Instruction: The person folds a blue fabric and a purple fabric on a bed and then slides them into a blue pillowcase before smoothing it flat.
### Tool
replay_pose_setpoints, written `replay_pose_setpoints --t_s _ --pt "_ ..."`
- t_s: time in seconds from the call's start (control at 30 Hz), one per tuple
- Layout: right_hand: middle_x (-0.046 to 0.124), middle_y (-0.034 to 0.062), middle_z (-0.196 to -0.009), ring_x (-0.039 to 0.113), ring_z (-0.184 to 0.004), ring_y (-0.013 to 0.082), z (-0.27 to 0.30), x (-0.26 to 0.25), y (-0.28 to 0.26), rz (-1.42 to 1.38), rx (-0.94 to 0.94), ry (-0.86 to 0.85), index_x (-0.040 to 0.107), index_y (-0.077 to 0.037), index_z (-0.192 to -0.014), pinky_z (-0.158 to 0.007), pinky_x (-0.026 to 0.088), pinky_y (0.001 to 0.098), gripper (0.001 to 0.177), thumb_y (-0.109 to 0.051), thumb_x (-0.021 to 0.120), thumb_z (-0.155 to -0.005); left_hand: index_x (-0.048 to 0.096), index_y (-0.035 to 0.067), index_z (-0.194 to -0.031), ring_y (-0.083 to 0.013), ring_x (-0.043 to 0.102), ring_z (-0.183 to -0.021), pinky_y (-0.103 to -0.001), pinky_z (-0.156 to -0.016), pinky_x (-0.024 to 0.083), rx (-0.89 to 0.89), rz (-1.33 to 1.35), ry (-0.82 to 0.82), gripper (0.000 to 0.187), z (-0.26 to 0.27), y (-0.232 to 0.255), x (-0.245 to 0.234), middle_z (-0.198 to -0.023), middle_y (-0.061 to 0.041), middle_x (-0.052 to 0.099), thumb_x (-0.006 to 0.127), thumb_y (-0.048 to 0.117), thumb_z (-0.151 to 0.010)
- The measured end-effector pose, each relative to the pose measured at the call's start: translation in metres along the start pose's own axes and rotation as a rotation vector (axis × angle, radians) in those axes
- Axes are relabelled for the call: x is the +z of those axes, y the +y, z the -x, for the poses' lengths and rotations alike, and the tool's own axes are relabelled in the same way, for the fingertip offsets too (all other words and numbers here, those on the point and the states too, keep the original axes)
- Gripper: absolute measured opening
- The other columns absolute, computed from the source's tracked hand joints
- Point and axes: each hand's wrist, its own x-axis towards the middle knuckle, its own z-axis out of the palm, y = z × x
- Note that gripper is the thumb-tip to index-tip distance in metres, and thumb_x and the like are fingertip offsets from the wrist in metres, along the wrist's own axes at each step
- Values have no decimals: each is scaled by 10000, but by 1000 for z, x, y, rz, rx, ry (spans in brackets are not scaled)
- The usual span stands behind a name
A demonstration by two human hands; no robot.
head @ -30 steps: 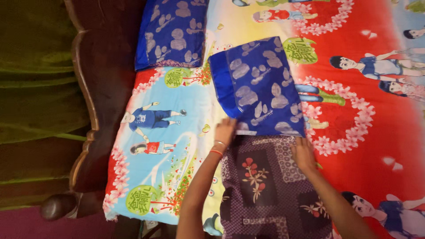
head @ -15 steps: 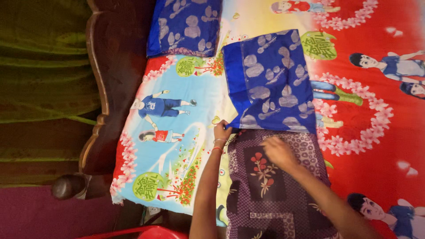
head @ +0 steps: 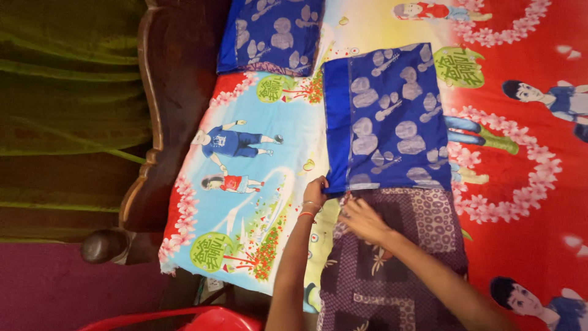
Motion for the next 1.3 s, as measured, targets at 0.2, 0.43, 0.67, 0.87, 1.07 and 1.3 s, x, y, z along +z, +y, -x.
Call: replay_pose_setpoints --t_s 0.2,0.43,0.67,0.87,1.07,1.3 --pt "574 165 -1108 504 -1163 357 42 -41 7 -3 131 131 665 -97 -1141 -980 387 504 355 -244 734 -825 705 123 -1082 -422 679 -914 -479 -821 545 259 100 40 472 52 52 32 -969 -198 717 740 90 -612" --pt "578 133 -1151 537 -1156 360 50 -30 -1 -96 244 297 642 -67 -1132 -1058 416 472 422 -197 778 -754 677 121 -1033 -406 691 -747 -508 -682 532 223 36 -253 347 88 118 -42 -778 -153 711 743 226 -709" --pt "595 171 -1220 556 -1167 373 78 -34 34 -223 419 445 630 -12 -1151 -997 469 443 337 -143 729 -857 578 166 -1107 -385 692 -829 -486 -751 534 471 33 -39 397 91 134 -45 -886 -131 699 678 199 -725" --pt "676 98 -1174 594 -1194 311 92 -20 41 -321 641 351 690 -71 -1137 -1045 482 408 254 -238 673 -947 584 115 -1047 -379 668 -809 -490 -745 517 437 -110 -175 346 97 144 -38 -853 -156 686 714 282 -773" --pt "668 217 -1253 556 -1246 394 81 31 10 24 350 429 667 41 -1177 -1026 426 522 514 -356 653 -850 632 169 -1190 -345 676 -804 -478 -751 525 475 -236 -317 309 85 141 -26 -829 -135 700 667 255 -895" --pt "712 182 -1103 652 -1085 356 83 44 28 -243 523 -3 708 -33 -1104 -960 492 465 321 -276 664 -899 587 126 -1116 -289 710 -923 -447 -805 552 824 -318 -262 415 108 97 -7 -1007 -76 721 655 192 -712"
